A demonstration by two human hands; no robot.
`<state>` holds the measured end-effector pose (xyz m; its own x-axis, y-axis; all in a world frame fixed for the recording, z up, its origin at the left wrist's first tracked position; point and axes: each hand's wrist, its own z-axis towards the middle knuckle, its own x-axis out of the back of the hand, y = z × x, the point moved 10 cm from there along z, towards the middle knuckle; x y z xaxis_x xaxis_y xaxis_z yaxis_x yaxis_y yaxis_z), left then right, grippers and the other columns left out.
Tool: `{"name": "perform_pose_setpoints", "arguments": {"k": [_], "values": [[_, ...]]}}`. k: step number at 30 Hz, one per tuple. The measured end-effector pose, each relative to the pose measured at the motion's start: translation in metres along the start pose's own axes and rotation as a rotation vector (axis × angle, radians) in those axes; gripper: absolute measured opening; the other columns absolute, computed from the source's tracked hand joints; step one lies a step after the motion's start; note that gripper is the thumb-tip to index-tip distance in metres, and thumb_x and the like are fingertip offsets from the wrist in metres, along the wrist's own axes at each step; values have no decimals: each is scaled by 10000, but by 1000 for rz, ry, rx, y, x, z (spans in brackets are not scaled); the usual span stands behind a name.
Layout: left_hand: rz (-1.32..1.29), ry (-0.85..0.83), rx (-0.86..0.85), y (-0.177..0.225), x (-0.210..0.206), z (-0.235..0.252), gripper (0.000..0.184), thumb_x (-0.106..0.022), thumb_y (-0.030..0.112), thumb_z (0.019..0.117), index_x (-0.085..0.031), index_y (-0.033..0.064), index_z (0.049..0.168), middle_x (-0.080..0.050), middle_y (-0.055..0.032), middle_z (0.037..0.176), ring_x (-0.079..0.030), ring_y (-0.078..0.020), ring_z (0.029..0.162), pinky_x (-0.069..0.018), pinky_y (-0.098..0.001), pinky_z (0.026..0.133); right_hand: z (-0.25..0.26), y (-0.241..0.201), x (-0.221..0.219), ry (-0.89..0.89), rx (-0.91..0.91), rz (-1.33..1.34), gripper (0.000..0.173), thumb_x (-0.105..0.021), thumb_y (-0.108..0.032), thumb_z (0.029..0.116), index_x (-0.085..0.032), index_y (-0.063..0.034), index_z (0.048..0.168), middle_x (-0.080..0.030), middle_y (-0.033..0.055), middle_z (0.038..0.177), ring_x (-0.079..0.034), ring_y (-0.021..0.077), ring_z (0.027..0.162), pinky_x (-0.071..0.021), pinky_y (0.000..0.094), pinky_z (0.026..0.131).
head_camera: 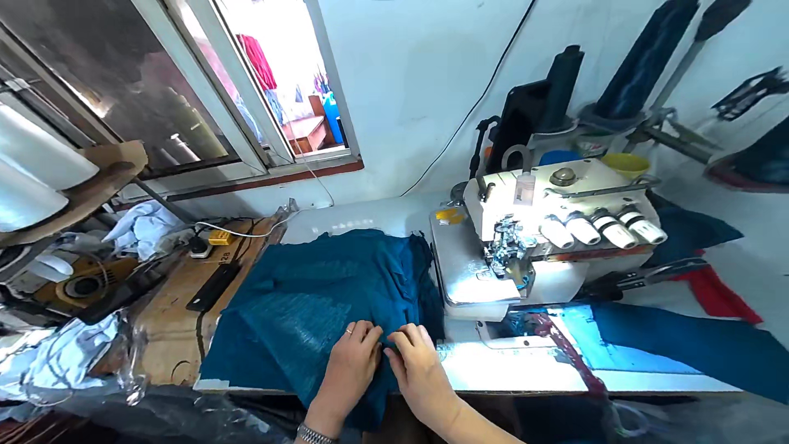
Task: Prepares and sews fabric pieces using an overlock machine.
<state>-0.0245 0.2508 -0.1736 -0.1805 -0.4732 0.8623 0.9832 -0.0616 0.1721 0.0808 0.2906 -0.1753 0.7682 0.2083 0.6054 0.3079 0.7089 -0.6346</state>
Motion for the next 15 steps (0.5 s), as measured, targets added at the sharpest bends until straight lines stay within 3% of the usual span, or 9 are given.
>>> {"name": "perform_pose_setpoints", "arguments": {"k": [2, 4, 7, 9, 10, 11, 12, 14, 15], "values": [[39, 84, -74, 1, 1, 0, 185, -588, 123, 956, -758, 54, 984, -717, -135, 987, -720, -299, 909, -616, -418, 774, 5, 2, -5, -39, -72, -92, 227, -634, -241, 972, -728, -43, 1031, -686, 160, 1055, -658, 355, 1021, -555, 466, 893], [-12, 118, -33, -5, 13, 8, 194, -576, 99, 964, -758, 34, 978, -722, -145, 1007, -727, -290, 932, -616, -419, 800, 14, -1, -7, -119, -148, -216, 238, -673, -188, 936, -701, -8, 1088, -666, 204, 1119, -640, 393, 1090, -536, 507, 907], [-111, 236, 106, -18, 55, 28, 204, -563, 88, 946, -733, -18, 984, -691, -172, 1094, -697, -290, 981, -596, -453, 846, 30, -7, -3, -62, -158, -329, 279, -749, -86, 821, -697, 8, 1079, -674, 204, 1086, -664, 381, 1062, -560, 497, 856], [-268, 334, 207, -27, 80, 40, 258, -495, 121, 972, -703, -20, 1032, -704, -118, 1121, -679, -204, 1042, -563, -409, 910, 35, -2, 0, -60, -211, -41, 237, -676, -62, 887, -689, 30, 1106, -668, 197, 1093, -646, 338, 1090, -535, 452, 936], [-381, 383, 270, -32, 89, 45, 255, -470, 123, 995, -682, -1, 1059, -708, -62, 1041, -671, -117, 957, -559, -331, 851, 36, 3, 3, -3, -243, 208, 197, -635, -62, 923, -704, 29, 1085, -679, 165, 1053, -655, 271, 1056, -538, 396, 944], [-521, 420, 324, -38, 93, 49, 225, -447, 120, 1020, -638, 10, 1065, -660, -14, 928, -630, -54, 842, -537, -265, 773, 38, 11, 5, 77, -285, 496, 165, -619, -83, 959, -720, 15, 1044, -696, 112, 983, -668, 179, 973, -546, 329, 897], [-647, 444, 361, -44, 95, 52, 203, -429, 127, 1035, -612, 42, 1061, -633, 22, 883, -624, -27, 807, -545, -245, 764, 41, 19, 4, 134, -354, 806, 142, -605, -82, 987, -722, -1, 1002, -694, 64, 905, -656, 109, 882, -538, 285, 837], [-782, 465, 377, -45, 98, 54, 187, -418, 142, 1046, -600, 103, 1026, -580, 76, 824, -569, 6, 748, -503, -197, 712, 47, 24, 4, 146, -484, 1275, 203, -522, -96, 1050, -692, -39, 955, -666, 28, 862, -627, 92, 845, -522, 298, 834], [-771, 463, 349, -40, 101, 54, 182, -421, 137, 1036, -600, 112, 1008, -569, 90, 791, -555, 21, 709, -487, -171, 669, 49, 24, 9, 131, -505, 1352, 233, -492, -126, 1071, -679, -57, 950, -661, 26, 864, -627, 98, 849, -523, 312, 840]]}}
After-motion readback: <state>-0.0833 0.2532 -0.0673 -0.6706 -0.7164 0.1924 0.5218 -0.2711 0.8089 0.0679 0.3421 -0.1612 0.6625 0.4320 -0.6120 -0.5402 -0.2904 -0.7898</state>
